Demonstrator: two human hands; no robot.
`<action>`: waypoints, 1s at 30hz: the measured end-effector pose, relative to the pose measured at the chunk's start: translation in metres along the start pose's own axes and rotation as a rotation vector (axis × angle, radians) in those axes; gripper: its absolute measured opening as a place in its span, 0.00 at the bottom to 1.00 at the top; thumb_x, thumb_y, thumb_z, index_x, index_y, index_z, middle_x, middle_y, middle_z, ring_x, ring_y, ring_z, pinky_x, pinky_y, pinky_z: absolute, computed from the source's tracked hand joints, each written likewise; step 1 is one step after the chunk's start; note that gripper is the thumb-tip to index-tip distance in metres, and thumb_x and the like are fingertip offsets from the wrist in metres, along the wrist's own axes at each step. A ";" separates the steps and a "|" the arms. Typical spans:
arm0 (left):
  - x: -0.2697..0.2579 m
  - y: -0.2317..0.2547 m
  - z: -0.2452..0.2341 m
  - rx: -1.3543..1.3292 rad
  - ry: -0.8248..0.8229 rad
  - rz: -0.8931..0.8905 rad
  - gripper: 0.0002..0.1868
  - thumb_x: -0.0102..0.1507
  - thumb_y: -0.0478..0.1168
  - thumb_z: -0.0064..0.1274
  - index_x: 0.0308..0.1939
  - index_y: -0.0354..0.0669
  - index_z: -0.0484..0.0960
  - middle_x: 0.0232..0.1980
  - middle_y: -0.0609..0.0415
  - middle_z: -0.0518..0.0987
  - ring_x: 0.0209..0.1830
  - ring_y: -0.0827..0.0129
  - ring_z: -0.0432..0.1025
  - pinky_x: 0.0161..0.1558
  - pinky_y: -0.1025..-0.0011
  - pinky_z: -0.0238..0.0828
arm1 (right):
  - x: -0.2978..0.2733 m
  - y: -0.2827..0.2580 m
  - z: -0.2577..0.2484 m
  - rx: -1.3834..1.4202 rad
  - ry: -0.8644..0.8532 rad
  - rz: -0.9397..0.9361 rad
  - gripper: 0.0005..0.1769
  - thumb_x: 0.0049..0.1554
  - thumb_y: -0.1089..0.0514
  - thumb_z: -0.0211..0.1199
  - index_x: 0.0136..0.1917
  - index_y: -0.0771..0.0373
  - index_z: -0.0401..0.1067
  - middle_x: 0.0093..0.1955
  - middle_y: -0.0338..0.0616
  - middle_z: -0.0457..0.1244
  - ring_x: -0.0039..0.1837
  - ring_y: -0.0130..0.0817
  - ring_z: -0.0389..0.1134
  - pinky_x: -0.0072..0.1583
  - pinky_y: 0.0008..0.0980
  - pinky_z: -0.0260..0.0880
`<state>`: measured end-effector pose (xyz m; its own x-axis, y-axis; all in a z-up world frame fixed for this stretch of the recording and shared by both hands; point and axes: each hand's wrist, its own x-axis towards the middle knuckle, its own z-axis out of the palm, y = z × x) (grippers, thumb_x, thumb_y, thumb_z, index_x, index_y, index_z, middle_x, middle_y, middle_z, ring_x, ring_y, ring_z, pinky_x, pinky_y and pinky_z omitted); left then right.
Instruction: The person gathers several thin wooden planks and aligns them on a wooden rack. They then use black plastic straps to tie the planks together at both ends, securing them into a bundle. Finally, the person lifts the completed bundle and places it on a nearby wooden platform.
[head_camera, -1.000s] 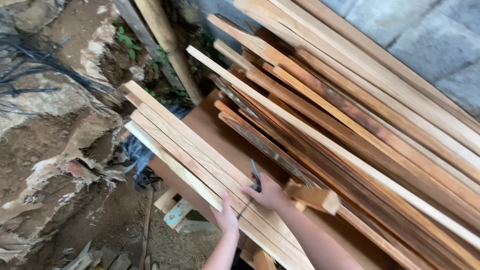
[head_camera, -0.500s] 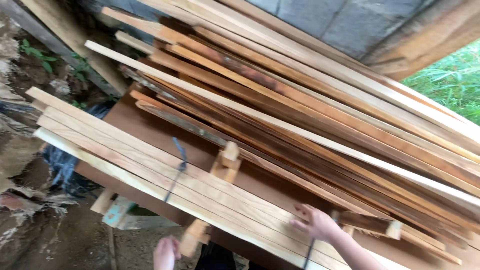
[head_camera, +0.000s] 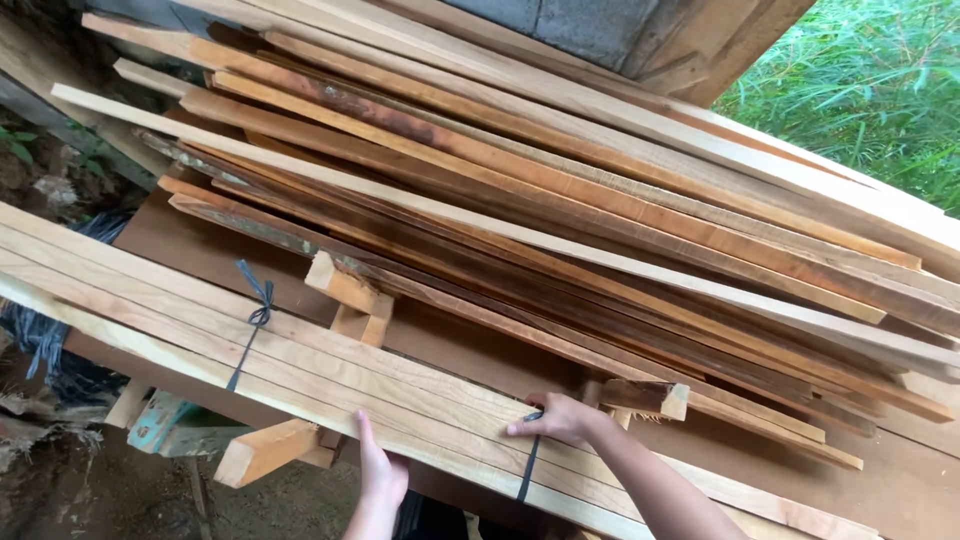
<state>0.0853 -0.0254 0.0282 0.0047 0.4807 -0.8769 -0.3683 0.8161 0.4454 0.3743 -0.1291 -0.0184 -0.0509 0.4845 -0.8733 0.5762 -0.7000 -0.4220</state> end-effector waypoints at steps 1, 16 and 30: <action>-0.006 0.002 0.010 0.003 -0.004 0.004 0.52 0.58 0.72 0.30 0.81 0.51 0.47 0.82 0.43 0.52 0.81 0.45 0.50 0.74 0.47 0.49 | 0.002 -0.001 0.000 0.002 0.005 -0.003 0.73 0.32 0.11 0.60 0.77 0.60 0.57 0.78 0.56 0.54 0.78 0.55 0.57 0.74 0.57 0.61; -0.002 0.002 0.016 0.232 0.112 -0.005 0.55 0.55 0.78 0.17 0.82 0.60 0.34 0.85 0.52 0.36 0.84 0.47 0.32 0.76 0.34 0.20 | -0.010 -0.015 -0.002 -0.041 0.059 0.008 0.67 0.30 0.17 0.70 0.71 0.63 0.67 0.58 0.52 0.71 0.59 0.47 0.74 0.62 0.42 0.75; 0.005 0.001 0.015 0.195 0.144 -0.024 0.53 0.55 0.78 0.19 0.81 0.66 0.32 0.86 0.58 0.35 0.85 0.52 0.32 0.78 0.39 0.24 | -0.005 -0.013 -0.004 -0.058 0.030 0.016 0.72 0.27 0.14 0.67 0.73 0.61 0.64 0.60 0.50 0.70 0.62 0.46 0.73 0.64 0.42 0.74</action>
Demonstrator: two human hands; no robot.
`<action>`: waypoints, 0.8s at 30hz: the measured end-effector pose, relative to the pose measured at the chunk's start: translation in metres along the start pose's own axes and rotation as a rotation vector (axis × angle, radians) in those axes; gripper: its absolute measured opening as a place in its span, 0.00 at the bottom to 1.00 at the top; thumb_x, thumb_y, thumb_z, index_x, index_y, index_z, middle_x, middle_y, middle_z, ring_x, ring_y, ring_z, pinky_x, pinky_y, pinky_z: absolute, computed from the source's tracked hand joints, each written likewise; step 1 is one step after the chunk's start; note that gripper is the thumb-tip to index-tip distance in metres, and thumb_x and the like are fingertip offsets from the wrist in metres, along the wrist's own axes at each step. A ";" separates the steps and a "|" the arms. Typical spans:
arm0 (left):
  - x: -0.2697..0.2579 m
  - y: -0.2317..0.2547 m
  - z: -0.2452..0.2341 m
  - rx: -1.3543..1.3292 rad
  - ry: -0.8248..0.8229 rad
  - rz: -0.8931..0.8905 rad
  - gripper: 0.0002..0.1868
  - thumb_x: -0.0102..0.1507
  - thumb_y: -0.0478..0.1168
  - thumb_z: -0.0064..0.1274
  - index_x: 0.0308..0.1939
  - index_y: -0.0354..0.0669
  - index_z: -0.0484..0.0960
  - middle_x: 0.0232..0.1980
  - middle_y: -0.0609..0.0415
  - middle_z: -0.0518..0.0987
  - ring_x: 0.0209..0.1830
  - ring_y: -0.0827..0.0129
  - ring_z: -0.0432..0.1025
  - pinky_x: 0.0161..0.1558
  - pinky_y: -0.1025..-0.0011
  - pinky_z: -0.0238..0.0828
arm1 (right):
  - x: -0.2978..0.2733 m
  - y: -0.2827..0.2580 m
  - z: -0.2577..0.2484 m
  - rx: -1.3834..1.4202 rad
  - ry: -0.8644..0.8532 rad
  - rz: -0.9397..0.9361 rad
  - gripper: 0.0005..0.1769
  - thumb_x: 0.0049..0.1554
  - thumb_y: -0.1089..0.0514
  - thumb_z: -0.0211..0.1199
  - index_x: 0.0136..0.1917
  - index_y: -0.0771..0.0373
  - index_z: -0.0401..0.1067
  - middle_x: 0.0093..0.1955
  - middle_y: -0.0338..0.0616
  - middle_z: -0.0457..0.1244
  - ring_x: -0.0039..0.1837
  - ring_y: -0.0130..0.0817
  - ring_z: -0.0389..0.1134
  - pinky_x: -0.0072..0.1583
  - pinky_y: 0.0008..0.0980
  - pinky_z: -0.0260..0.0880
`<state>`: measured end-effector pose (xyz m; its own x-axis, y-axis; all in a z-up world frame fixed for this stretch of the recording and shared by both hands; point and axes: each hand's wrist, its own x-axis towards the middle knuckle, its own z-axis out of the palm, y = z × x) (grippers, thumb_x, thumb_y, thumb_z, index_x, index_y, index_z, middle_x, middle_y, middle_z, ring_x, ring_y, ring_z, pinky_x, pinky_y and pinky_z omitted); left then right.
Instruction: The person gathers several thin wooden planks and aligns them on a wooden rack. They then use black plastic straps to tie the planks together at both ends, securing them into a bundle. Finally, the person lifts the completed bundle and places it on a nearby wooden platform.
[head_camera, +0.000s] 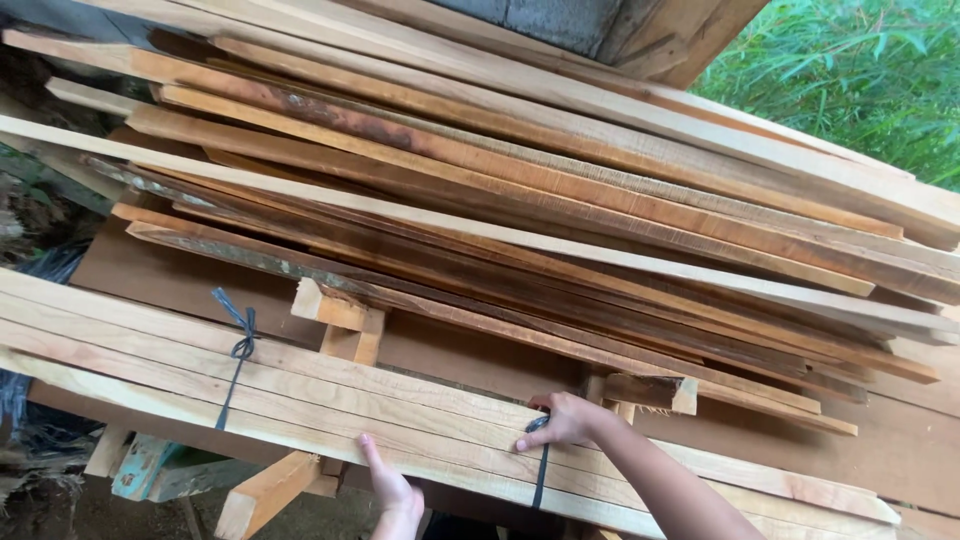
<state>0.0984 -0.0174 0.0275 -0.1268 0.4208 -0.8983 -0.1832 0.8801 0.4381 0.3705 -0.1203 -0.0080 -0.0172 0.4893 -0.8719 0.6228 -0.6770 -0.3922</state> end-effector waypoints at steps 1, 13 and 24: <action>0.001 -0.002 -0.002 -0.008 -0.003 0.009 0.53 0.55 0.78 0.19 0.81 0.66 0.32 0.86 0.58 0.35 0.85 0.52 0.32 0.78 0.39 0.24 | 0.000 0.001 0.003 -0.007 0.007 -0.007 0.72 0.27 0.14 0.67 0.73 0.61 0.64 0.60 0.50 0.70 0.62 0.46 0.73 0.64 0.42 0.74; -0.013 -0.014 -0.003 -0.281 -0.073 0.107 0.48 0.63 0.71 0.27 0.82 0.54 0.46 0.84 0.45 0.48 0.83 0.49 0.46 0.78 0.50 0.44 | -0.019 0.000 0.010 0.018 0.097 -0.019 0.70 0.32 0.17 0.68 0.74 0.67 0.62 0.66 0.57 0.66 0.68 0.49 0.69 0.66 0.42 0.74; -0.114 0.022 0.021 -0.226 -0.039 0.065 0.48 0.61 0.71 0.23 0.82 0.61 0.39 0.85 0.48 0.41 0.83 0.44 0.39 0.76 0.33 0.35 | -0.104 -0.018 -0.021 -0.039 0.215 -0.042 0.63 0.37 0.21 0.71 0.71 0.65 0.65 0.44 0.45 0.73 0.51 0.39 0.77 0.56 0.37 0.78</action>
<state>0.1296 -0.0414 0.1390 -0.1087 0.4873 -0.8665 -0.3904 0.7807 0.4880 0.3772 -0.1472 0.0958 0.1208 0.6253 -0.7709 0.6547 -0.6340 -0.4116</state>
